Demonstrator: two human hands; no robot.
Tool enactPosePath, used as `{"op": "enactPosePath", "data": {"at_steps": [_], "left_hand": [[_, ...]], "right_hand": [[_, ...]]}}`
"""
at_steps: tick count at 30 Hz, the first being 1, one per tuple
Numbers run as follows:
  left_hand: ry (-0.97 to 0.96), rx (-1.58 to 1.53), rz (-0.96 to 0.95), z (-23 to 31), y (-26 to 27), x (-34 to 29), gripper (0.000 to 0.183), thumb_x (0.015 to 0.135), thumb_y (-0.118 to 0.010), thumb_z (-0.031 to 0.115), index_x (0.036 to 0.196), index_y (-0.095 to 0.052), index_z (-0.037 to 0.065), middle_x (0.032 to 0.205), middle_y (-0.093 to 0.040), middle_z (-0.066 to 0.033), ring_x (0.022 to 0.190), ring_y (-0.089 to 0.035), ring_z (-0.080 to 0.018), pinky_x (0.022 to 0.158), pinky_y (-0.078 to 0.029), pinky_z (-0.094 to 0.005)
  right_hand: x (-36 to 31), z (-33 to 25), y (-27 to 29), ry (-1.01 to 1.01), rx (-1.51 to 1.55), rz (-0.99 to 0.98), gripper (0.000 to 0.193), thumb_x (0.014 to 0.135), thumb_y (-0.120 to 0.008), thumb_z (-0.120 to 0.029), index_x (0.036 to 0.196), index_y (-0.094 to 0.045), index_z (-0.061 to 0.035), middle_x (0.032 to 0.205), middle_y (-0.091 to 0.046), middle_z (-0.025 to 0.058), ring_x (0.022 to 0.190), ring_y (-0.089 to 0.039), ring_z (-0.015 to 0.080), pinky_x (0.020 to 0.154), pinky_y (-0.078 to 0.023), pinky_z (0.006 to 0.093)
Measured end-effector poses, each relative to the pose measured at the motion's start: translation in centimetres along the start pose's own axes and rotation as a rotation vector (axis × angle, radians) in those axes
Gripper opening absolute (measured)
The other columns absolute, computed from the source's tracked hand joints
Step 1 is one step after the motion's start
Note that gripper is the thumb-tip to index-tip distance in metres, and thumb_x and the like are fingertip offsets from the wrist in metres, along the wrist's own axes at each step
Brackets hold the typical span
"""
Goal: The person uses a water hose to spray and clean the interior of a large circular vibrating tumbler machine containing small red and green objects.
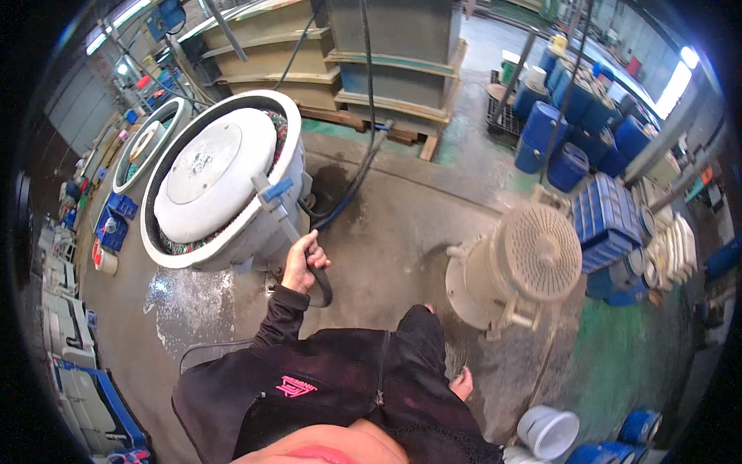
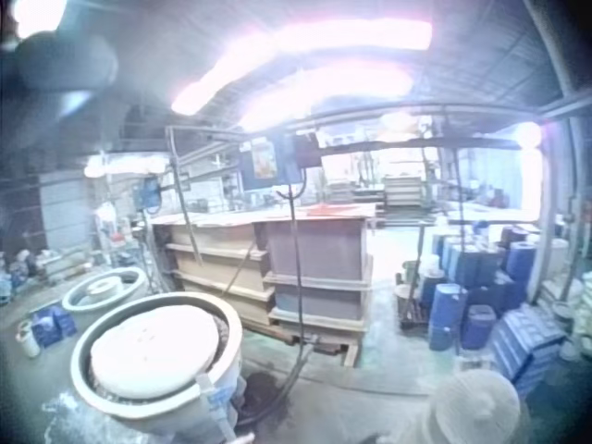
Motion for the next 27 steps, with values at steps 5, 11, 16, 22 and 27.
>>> {"op": "enactPosePath", "data": {"at_steps": [5, 11, 16, 22, 27], "left_hand": [[-0.026, -0.193, 0.156, -0.4, -3.9, 11.6, 0.035, 0.078, -0.055, 0.024, 0.054, -0.032, 0.016, 0.041, -0.028, 0.0041, 0.038, -0.034, -0.0110, 0.052, -0.041, -0.0302], [-0.059, -0.132, 0.238, 1.8, -12.0, 22.4, 0.031, 0.079, -0.054, 0.023, 0.057, -0.034, 0.012, 0.042, -0.030, 0.0016, 0.038, -0.036, -0.0122, 0.048, -0.042, -0.0320], [-0.271, 0.074, 0.455, 4.9, -12.0, 29.0, 0.028, 0.083, -0.053, 0.024, 0.063, -0.046, 0.005, 0.044, -0.038, -0.0014, 0.037, -0.042, -0.0124, 0.038, -0.039, -0.0286], [-0.525, 0.221, 0.627, 11.6, -10.9, 39.2, 0.043, 0.083, -0.053, 0.032, 0.058, -0.048, -0.003, 0.043, -0.047, -0.0069, 0.036, -0.049, -0.0163, 0.037, -0.041, -0.0310], [-0.436, 0.196, 0.580, 16.5, -13.3, 43.4, 0.028, 0.083, -0.055, 0.023, 0.065, -0.048, 0.002, 0.051, -0.049, -0.0023, 0.039, -0.049, -0.0117, 0.038, -0.039, -0.0255]], "right_hand": [[18.5, -31.7, 3.1, 0.434, -0.020, 0.037, 0.025, 0.083, -0.045, -0.007, 0.105, -0.056, -0.0014, 0.101, -0.056, 0.0164, 0.096, -0.050, 0.0313, 0.082, -0.039, 0.0363], [29.5, -61.8, -11.1, 0.576, 0.252, -0.990, 0.041, 0.090, -0.036, -0.032, 0.100, -0.060, 0.0002, 0.098, -0.061, 0.0118, 0.096, -0.054, 0.0186, 0.086, -0.036, 0.0294], [26.6, -78.3, -24.7, 0.202, 0.442, -1.489, 0.062, 0.086, -0.037, -0.051, 0.119, -0.044, 0.0011, 0.120, -0.049, 0.0110, 0.111, -0.043, 0.0197, 0.092, -0.031, 0.0298], [28.2, -92.3, -32.8, -0.042, 0.648, -1.756, 0.049, 0.082, -0.046, -0.049, 0.102, -0.054, -0.0047, 0.093, -0.059, 0.0088, 0.071, -0.058, 0.0216, 0.067, -0.046, 0.0314], [30.6, -99.4, -33.4, -0.095, 0.381, -1.891, 0.034, 0.076, -0.056, -0.022, 0.105, -0.053, -0.0048, 0.098, -0.058, 0.0098, 0.085, -0.056, 0.0206, 0.077, -0.044, 0.0340]]}}
Point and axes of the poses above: each hand's wrist, its own x-axis towards the middle knuckle, its own y-axis out of the back of the hand, z = x × y, the point moved 7 cm from there along x, towards the middle knuckle
